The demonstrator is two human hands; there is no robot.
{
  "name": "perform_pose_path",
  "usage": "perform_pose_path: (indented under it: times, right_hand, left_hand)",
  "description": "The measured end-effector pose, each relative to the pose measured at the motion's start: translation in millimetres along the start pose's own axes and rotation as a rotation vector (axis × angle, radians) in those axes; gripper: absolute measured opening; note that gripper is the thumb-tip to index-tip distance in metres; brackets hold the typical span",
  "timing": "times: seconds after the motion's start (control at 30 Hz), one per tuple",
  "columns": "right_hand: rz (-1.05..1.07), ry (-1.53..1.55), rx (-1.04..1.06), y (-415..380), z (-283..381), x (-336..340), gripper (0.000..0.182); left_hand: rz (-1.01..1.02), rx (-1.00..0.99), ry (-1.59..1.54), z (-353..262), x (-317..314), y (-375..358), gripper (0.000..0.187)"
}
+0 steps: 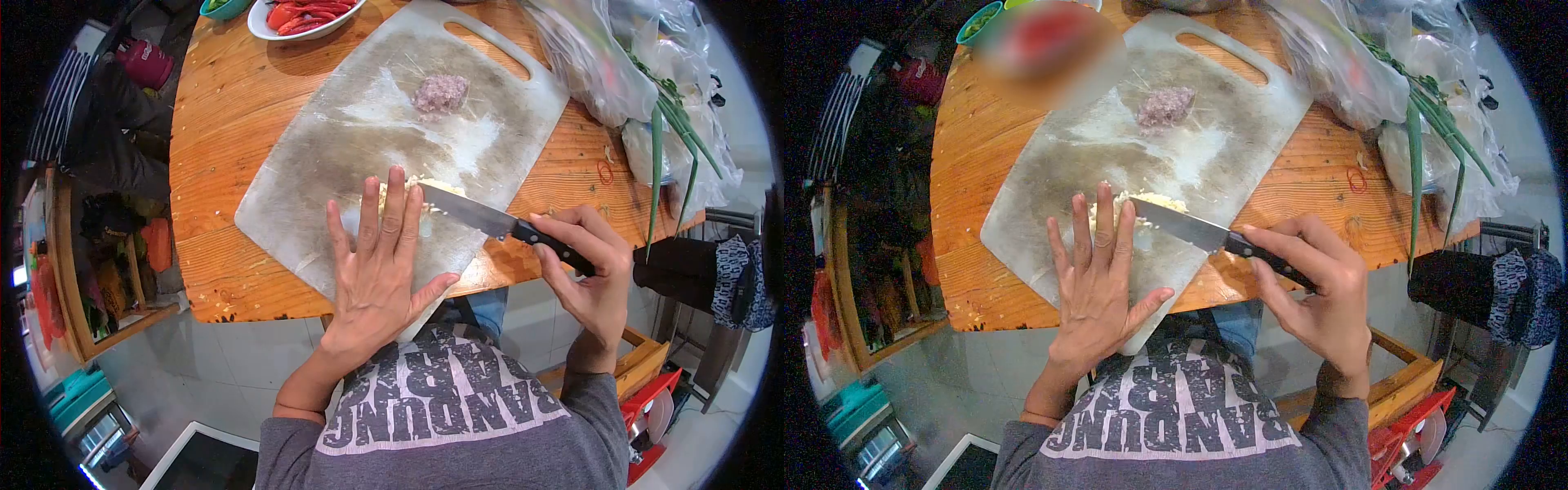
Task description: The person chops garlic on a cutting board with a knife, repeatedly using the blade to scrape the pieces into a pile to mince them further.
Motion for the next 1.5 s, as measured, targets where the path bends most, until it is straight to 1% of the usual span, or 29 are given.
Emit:
perform_pose_path:
  times: [0.07, 0.17, 0.23, 0.33, 0.47, 0.57, 0.93, 1.03, 1.13, 1.23, 1.27, 1.37, 1.5]
  right_hand:
    - [-0.023, -0.003, -0.024, -2.0, -2.0, 8.2, 0.030]
    - [-0.072, 0.005, -0.054, -4.8, -6.3, 18.1, 0.030]
    - [-0.103, -0.027, -0.061, -6.3, -7.0, 21.6, 0.031]
    - [-0.088, -0.017, -0.095, -4.8, -12.7, 15.1, 0.031]
    - [-0.088, 0.019, -0.046, 0.0, -14.1, 5.1, 0.029]
    - [-0.071, 0.033, -0.018, 1.0, -16.8, 2.8, 0.028]
    - [-0.078, 0.031, -0.072, -5.0, -21.9, 17.9, 0.031]
    - [-0.107, -0.073, 0.079, -2.6, -11.9, 20.4, 0.032]
    - [-0.079, -0.300, 0.241, 0.5, 11.6, 12.9, 0.033]
    - [-0.100, -0.393, 0.355, 0.7, 23.4, 3.1, 0.034]
    - [-0.108, -0.409, 0.391, 2.1, 25.2, -2.2, 0.033]
    - [-0.092, -0.394, 0.399, 7.3, 27.4, -12.1, 0.031]
    - [-0.110, -0.290, 0.453, 12.0, 30.6, -20.2, 0.029]
  left_hand:
    - [0.035, 0.016, 0.006, 2.1, -2.5, -0.2, 0.104]
    - [0.012, 0.002, -0.006, 1.8, 0.0, -0.5, 0.100]
    - [-0.022, -0.006, -0.011, 0.4, 5.9, -0.4, 0.093]
    - [-0.082, 0.003, -0.029, 2.2, 17.2, 1.5, 0.083]
    - [-0.155, 0.013, -0.028, 7.4, 28.7, 4.2, 0.073]
    - [-0.213, 0.026, -0.019, 5.9, 36.4, 7.8, 0.073]
    - [-0.158, 0.042, -0.016, 12.2, 30.7, 3.6, 0.074]
    - [-0.168, 0.028, -0.058, 11.3, 35.5, 0.4, 0.073]
    - [-0.186, 0.030, -0.062, 12.4, 36.2, -1.8, 0.069]
    - [-0.196, 0.019, -0.042, 8.2, 38.0, -1.2, 0.068]
    - [-0.197, 0.012, -0.034, 5.7, 38.2, -1.1, 0.069]
    - [-0.166, -0.050, -0.015, -10.2, 33.7, -1.7, 0.070]
    - [-0.137, -0.087, 0.006, -18.9, 28.4, -1.6, 0.070]
Point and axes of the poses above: each hand's wrist, its own y-axis towards the middle knuckle, its own x-axis out of the back of the hand, z = x × y, the point moved 10 cm from there along y, towards the middle knuckle, and after that the axes turned 9 degrees about y, right-handed, at the moved point
